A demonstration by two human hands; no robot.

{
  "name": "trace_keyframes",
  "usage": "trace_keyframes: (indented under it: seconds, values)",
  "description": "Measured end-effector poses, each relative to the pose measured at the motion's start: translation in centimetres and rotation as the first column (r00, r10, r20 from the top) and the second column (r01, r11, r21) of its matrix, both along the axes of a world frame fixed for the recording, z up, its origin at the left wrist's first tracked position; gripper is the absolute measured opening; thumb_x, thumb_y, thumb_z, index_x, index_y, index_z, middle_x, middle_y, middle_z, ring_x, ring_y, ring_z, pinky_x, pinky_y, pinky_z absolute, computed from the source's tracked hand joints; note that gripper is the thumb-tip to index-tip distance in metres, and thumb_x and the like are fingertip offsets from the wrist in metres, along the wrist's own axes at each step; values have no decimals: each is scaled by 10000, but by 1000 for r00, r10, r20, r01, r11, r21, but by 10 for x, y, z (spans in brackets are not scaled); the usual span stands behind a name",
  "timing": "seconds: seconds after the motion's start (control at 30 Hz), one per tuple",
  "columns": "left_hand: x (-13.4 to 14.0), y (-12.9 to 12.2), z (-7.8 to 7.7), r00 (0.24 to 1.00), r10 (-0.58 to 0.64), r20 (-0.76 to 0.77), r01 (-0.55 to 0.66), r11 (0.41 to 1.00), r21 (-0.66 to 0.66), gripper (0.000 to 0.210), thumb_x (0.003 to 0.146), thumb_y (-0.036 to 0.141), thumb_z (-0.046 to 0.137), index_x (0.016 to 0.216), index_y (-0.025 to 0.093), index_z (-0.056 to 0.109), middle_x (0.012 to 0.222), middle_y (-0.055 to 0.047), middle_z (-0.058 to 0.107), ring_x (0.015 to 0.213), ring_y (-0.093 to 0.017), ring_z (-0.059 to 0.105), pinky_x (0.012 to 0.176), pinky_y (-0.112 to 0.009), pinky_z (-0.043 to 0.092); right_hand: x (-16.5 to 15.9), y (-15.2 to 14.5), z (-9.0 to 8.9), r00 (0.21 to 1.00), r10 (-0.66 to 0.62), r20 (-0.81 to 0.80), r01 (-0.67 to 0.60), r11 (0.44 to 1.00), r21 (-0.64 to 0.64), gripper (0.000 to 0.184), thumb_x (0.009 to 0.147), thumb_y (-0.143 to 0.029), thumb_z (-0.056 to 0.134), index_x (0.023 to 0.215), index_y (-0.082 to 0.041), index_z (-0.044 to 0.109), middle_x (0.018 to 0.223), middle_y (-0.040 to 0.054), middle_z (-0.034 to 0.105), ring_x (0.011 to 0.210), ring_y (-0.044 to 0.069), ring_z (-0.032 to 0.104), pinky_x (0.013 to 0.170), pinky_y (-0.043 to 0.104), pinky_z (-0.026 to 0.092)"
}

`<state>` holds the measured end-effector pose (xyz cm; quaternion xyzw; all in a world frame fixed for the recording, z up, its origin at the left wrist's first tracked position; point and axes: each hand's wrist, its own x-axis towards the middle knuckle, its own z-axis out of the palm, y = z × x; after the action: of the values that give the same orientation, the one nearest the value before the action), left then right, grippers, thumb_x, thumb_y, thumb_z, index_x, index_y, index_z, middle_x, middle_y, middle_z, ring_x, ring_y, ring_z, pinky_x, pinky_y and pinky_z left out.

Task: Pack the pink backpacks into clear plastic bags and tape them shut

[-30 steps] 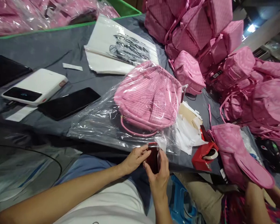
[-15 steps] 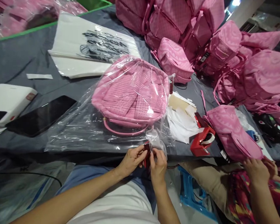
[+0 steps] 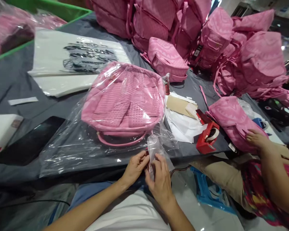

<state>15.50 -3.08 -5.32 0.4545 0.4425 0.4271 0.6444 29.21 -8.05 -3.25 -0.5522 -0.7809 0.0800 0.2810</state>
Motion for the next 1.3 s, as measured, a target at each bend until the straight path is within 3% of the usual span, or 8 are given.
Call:
trace_keyframes:
  seconds: [0.17, 0.3, 0.4, 0.47, 0.57, 0.8, 1.13, 1.3]
  values:
    - [-7, -4, -10, 995, -100, 10, 100, 995, 28, 473, 927, 648, 537, 875, 187, 625, 692, -10, 695, 624, -165, 692, 633, -283, 603, 1, -10, -30, 992, -81, 100, 68, 989, 128, 719, 935, -103, 520, 1616, -181, 302, 1391, 152, 636, 1288, 259, 615, 1032, 426, 567]
    - [-28, -4, -13, 938, 36, -344, 127, 888, 441, 289, 1006, 428, 536, 1118, 193, 661, 970, -56, 747, 879, -193, 734, 835, -329, 616, 7, -9, -38, 984, -142, 107, 117, 970, 213, 699, 932, -2, 457, 1577, -270, 432, 1330, 107, 675, 1178, 202, 677, 948, 315, 591]
    - [-41, 9, -3, 754, 363, -547, 374, 448, 812, 257, 1016, 233, 535, 1251, 219, 638, 1131, -82, 728, 1107, -216, 679, 1014, -370, 534, 3, -11, -39, 975, -198, 99, 166, 950, 266, 621, 929, 13, 481, 1475, -268, 574, 1271, 117, 690, 1122, 198, 688, 895, 290, 592]
    - [-39, 24, 9, 667, 417, -617, 624, 138, 769, 276, 1024, 169, 491, 1252, 195, 645, 1166, -90, 718, 1184, -222, 629, 1079, -382, 468, -2, -14, -39, 971, -219, 95, 180, 932, 314, 509, 946, -10, 504, 1359, -255, 672, 1199, 120, 712, 1068, 199, 694, 893, 313, 592]
    - [-26, 45, 24, 564, 366, -740, 813, -89, 575, 210, 1026, 156, 480, 1055, 140, 687, 1002, -80, 705, 1049, -208, 628, 996, -359, 478, -6, -23, -39, 971, -218, 97, 170, 917, 362, 412, 971, -45, 483, 1202, -259, 748, 1108, 105, 738, 1014, 198, 704, 863, 332, 601]
    - [-29, 64, 32, 407, 194, -893, 906, -214, 366, 173, 1029, 176, 513, 1016, 123, 678, 871, -54, 635, 848, -188, 596, 750, -339, 526, 28, -30, -42, 989, -91, -115, 122, 943, 308, 415, 990, -178, 523, 1386, -238, 629, 1242, 118, 732, 1161, 231, 694, 916, 408, 604]
    - [-54, 70, 30, 716, 47, -697, 668, -336, 664, 393, 1006, 76, 502, 1398, 51, 508, 1302, -193, 708, 1397, -269, 552, 1151, -478, 526, 17, -61, -65, 967, -94, -237, 107, 993, 44, 400, 1062, -183, 349, 1335, -140, 639, 957, 110, 787, 795, 185, 750, 703, 297, 609]
    - [-67, 68, 22, 738, 30, -674, 653, -281, 703, 438, 992, 69, 532, 1427, 49, 493, 1260, -197, 732, 1358, -252, 589, 1138, -449, 532, 73, -34, -28, 999, -11, -39, 13, 999, 36, 344, 1045, -250, 440, 1215, -232, 739, 1005, 105, 779, 908, 221, 733, 809, 385, 610]
